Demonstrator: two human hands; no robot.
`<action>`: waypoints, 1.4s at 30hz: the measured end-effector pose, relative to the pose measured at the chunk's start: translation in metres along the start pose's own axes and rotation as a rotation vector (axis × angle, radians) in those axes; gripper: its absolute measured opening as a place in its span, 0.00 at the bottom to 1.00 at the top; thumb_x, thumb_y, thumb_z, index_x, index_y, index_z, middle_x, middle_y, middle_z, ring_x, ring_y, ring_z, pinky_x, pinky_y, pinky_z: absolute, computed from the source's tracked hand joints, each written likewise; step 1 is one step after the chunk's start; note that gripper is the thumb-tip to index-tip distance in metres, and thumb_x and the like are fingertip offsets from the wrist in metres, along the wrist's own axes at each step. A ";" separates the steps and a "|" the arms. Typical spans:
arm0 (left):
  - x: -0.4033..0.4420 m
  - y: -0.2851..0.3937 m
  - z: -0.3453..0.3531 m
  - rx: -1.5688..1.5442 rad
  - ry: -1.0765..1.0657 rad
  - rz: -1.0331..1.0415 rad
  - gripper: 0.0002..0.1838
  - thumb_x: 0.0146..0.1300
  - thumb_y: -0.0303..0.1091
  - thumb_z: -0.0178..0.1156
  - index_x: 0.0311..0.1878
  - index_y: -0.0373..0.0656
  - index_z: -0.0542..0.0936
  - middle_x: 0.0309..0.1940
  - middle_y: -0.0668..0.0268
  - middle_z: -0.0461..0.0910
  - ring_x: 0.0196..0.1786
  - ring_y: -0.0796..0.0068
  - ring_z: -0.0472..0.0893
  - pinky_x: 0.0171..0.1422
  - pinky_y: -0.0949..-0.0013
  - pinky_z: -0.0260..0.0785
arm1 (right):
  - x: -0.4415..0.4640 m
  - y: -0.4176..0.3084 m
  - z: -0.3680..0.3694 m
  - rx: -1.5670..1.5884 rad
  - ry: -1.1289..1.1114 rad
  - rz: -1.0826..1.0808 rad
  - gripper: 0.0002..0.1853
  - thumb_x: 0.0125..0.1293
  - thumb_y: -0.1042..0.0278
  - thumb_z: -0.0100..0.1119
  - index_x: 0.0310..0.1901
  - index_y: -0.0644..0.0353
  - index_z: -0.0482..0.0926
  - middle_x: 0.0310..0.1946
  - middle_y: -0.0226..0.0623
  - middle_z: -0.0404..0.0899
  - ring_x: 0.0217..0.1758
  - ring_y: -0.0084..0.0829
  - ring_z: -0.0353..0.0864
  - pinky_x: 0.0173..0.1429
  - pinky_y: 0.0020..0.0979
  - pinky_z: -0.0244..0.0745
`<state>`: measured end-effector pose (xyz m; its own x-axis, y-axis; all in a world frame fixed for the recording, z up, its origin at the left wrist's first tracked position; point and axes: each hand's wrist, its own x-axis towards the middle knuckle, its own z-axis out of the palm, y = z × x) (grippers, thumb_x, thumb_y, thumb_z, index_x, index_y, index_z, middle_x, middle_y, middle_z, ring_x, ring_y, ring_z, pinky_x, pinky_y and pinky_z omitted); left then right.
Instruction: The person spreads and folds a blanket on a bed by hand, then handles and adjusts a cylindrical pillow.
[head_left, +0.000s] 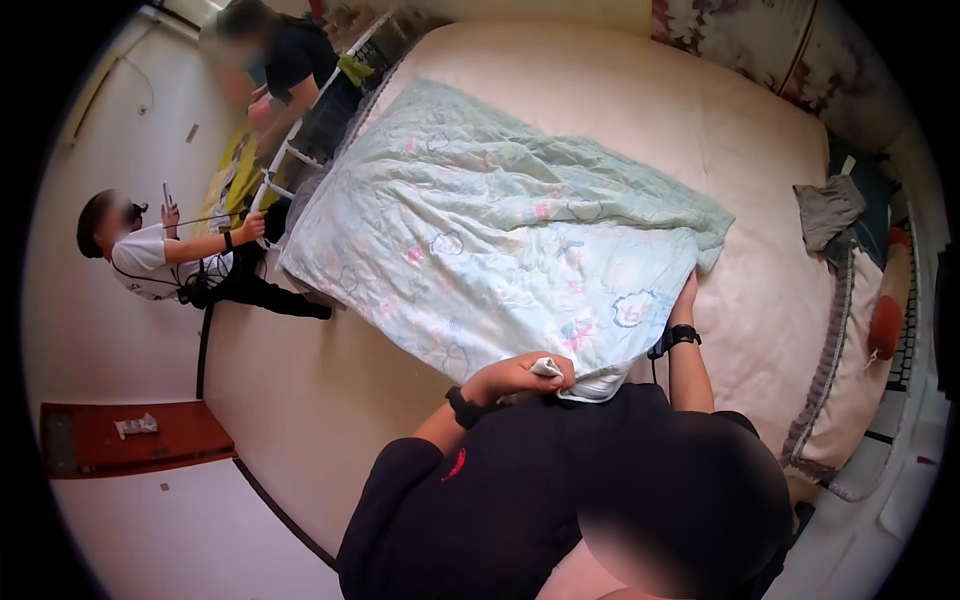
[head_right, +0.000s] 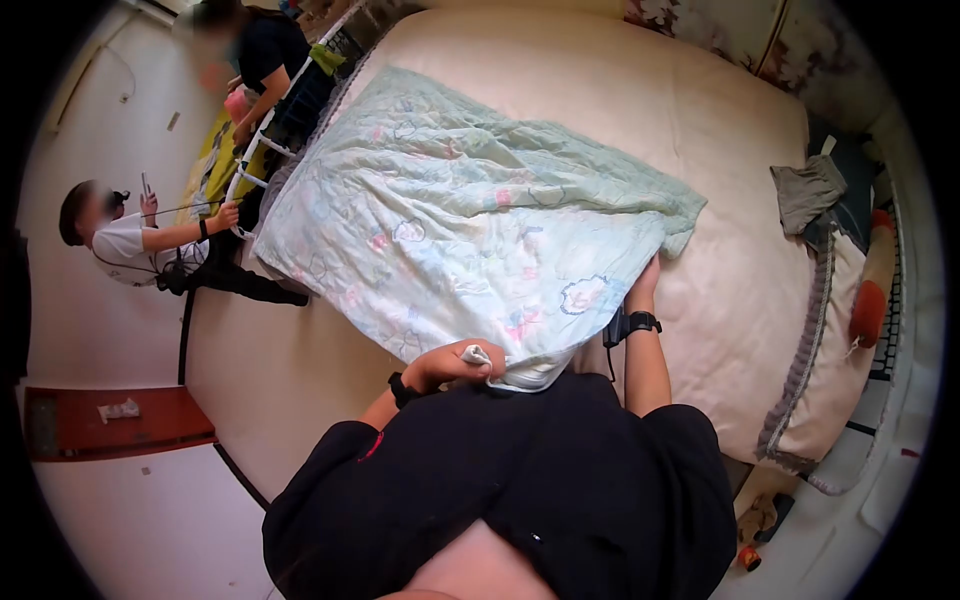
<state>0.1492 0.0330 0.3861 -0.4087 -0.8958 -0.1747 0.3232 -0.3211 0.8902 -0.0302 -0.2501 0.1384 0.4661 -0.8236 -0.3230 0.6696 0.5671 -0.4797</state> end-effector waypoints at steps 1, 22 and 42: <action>-0.002 -0.001 -0.002 0.006 -0.002 0.004 0.12 0.59 0.38 0.53 0.29 0.39 0.70 0.25 0.71 0.66 0.31 0.82 0.63 0.39 0.78 0.55 | -0.010 0.000 0.007 -0.047 -0.001 -0.018 0.23 0.62 0.56 0.45 0.52 0.65 0.67 0.51 0.44 0.70 0.52 0.38 0.70 0.58 0.39 0.63; 0.004 -0.008 -0.012 -0.169 0.057 0.036 0.19 0.53 0.49 0.55 0.19 0.42 0.70 0.18 0.69 0.67 0.26 0.77 0.65 0.33 0.76 0.54 | -0.123 -0.074 -0.027 -1.326 0.249 0.058 0.17 0.60 0.60 0.49 0.44 0.64 0.74 0.29 0.37 0.78 0.31 0.25 0.75 0.34 0.27 0.69; -0.031 -0.039 -0.020 -0.430 0.457 -0.036 0.31 0.60 0.62 0.37 0.20 0.41 0.67 0.19 0.70 0.65 0.26 0.80 0.64 0.30 0.79 0.53 | -0.007 -0.023 -0.064 -1.014 0.600 0.382 0.21 0.54 0.56 0.57 0.43 0.64 0.71 0.27 0.36 0.73 0.28 0.29 0.75 0.28 0.30 0.71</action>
<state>0.1666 0.0670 0.3484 -0.0504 -0.8927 -0.4478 0.6691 -0.3631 0.6485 -0.0854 -0.2578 0.0995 0.0155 -0.6318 -0.7750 -0.3257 0.7296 -0.6013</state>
